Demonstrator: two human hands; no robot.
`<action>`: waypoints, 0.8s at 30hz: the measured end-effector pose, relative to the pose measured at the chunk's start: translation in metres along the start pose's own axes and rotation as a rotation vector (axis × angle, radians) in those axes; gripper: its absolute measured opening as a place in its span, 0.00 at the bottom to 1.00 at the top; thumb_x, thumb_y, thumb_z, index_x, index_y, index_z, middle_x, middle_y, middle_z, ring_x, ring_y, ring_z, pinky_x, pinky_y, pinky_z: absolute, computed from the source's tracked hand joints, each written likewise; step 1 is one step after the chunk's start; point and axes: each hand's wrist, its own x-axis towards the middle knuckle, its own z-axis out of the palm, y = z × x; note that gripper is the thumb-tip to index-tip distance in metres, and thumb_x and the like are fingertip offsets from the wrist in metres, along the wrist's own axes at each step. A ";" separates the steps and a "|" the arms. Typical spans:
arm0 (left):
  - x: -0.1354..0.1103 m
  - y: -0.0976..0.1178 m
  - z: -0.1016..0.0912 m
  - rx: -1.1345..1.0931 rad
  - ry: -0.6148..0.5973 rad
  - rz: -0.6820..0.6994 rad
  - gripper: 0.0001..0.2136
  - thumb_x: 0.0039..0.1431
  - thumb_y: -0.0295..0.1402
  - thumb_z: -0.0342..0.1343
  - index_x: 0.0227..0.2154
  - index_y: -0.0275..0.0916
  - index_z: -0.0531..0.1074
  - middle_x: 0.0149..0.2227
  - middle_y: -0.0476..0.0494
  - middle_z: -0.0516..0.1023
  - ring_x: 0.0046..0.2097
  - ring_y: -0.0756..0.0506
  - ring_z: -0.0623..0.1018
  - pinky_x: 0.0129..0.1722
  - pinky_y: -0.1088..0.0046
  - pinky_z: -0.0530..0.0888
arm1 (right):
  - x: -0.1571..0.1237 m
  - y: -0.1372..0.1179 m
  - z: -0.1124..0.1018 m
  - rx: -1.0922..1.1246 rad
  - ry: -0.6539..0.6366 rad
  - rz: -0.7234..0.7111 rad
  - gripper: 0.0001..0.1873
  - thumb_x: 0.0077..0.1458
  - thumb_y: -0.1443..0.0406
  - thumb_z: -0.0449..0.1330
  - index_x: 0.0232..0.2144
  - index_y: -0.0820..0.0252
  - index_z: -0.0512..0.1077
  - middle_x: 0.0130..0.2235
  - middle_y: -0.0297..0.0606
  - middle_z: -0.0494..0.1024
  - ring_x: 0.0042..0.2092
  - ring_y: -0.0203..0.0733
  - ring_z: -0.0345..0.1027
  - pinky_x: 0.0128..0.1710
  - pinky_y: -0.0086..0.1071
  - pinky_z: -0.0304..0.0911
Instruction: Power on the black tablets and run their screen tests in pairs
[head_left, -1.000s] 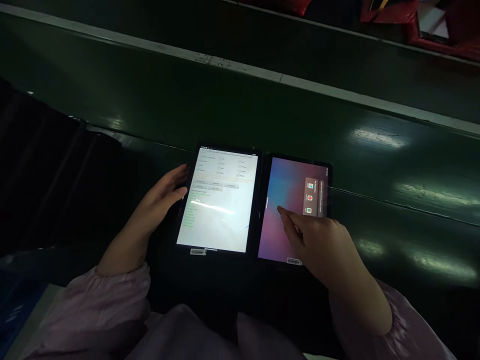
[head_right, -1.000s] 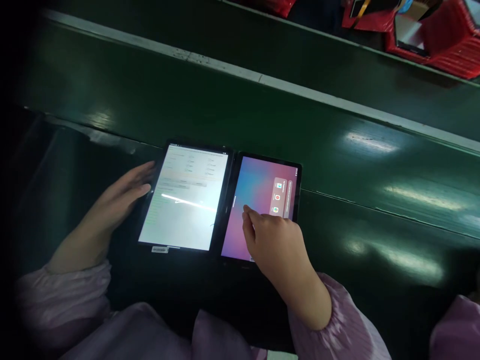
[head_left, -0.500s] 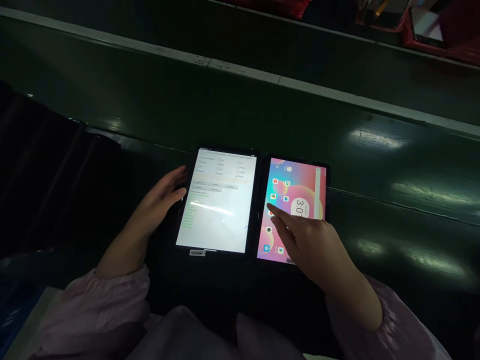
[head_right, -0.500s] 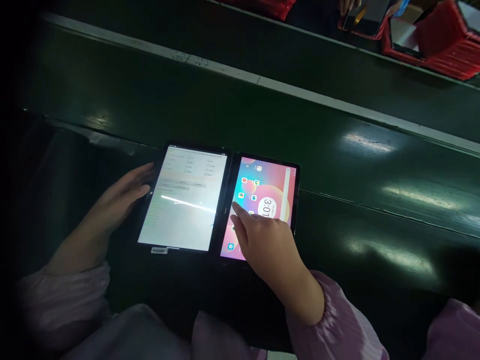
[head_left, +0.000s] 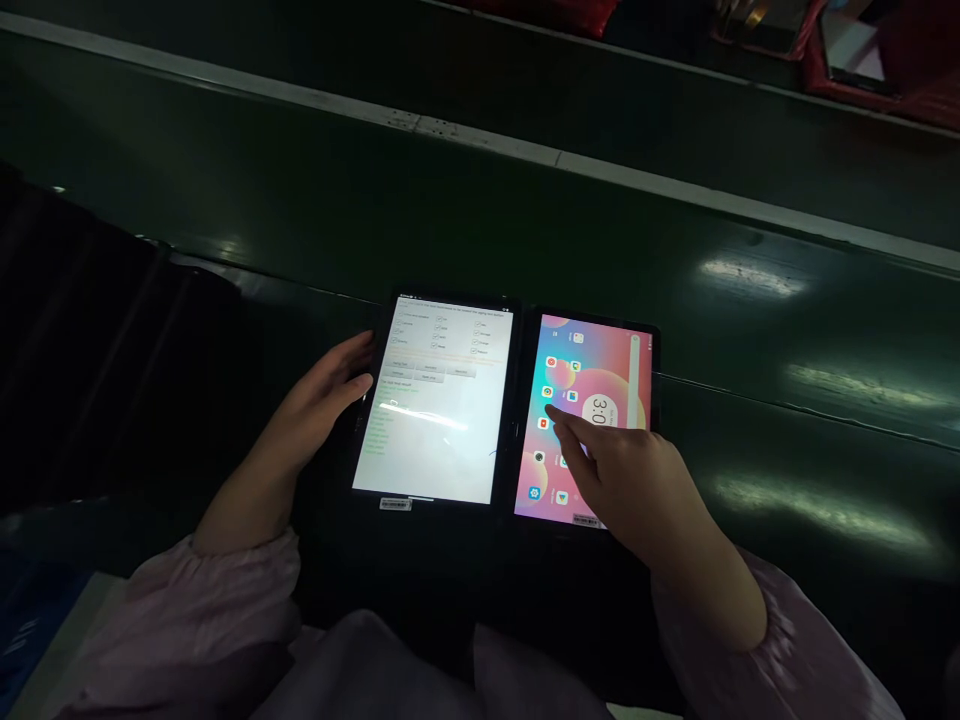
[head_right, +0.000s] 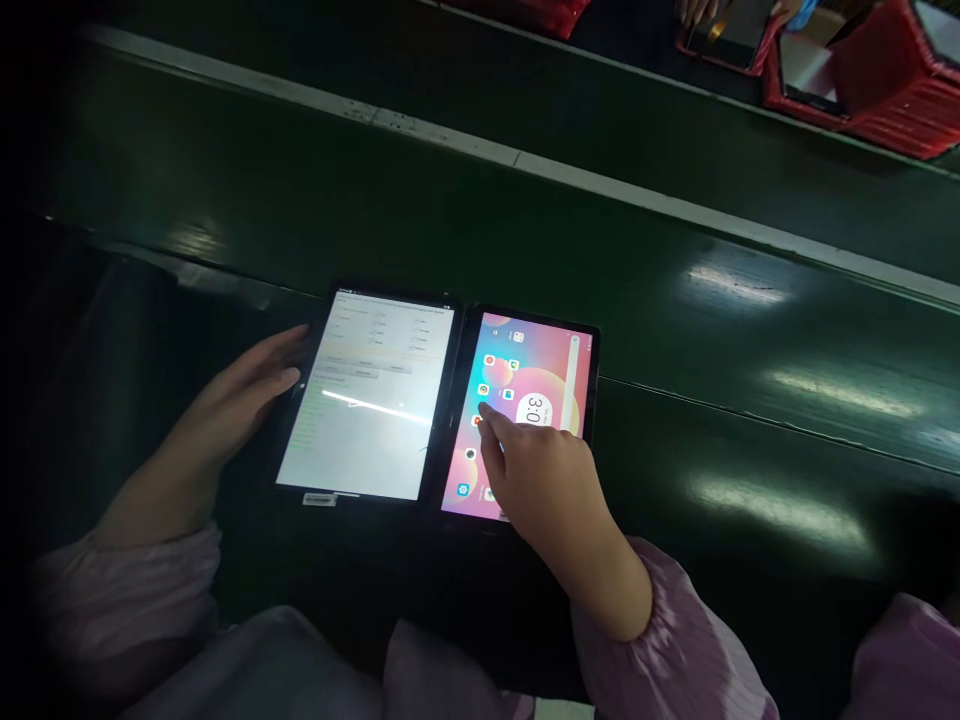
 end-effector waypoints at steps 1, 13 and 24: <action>0.000 0.000 0.000 -0.003 0.002 -0.004 0.38 0.48 0.56 0.72 0.61 0.46 0.77 0.71 0.38 0.75 0.77 0.25 0.63 0.76 0.42 0.62 | 0.000 0.000 0.000 0.008 0.002 -0.004 0.30 0.77 0.58 0.44 0.57 0.58 0.84 0.15 0.31 0.66 0.17 0.31 0.47 0.21 0.26 0.40; -0.002 0.001 0.002 -0.044 0.031 -0.015 0.35 0.50 0.51 0.73 0.60 0.45 0.78 0.69 0.38 0.77 0.76 0.26 0.64 0.76 0.47 0.63 | -0.004 0.022 -0.017 0.176 0.128 0.045 0.34 0.79 0.53 0.42 0.62 0.68 0.79 0.12 0.24 0.55 0.14 0.31 0.50 0.18 0.26 0.47; 0.002 -0.001 0.002 -0.049 0.082 -0.021 0.35 0.47 0.50 0.74 0.57 0.42 0.79 0.66 0.36 0.80 0.74 0.27 0.69 0.73 0.50 0.69 | -0.051 -0.001 -0.014 0.069 -0.084 -0.004 0.25 0.74 0.66 0.48 0.57 0.58 0.83 0.14 0.29 0.71 0.12 0.30 0.60 0.16 0.24 0.45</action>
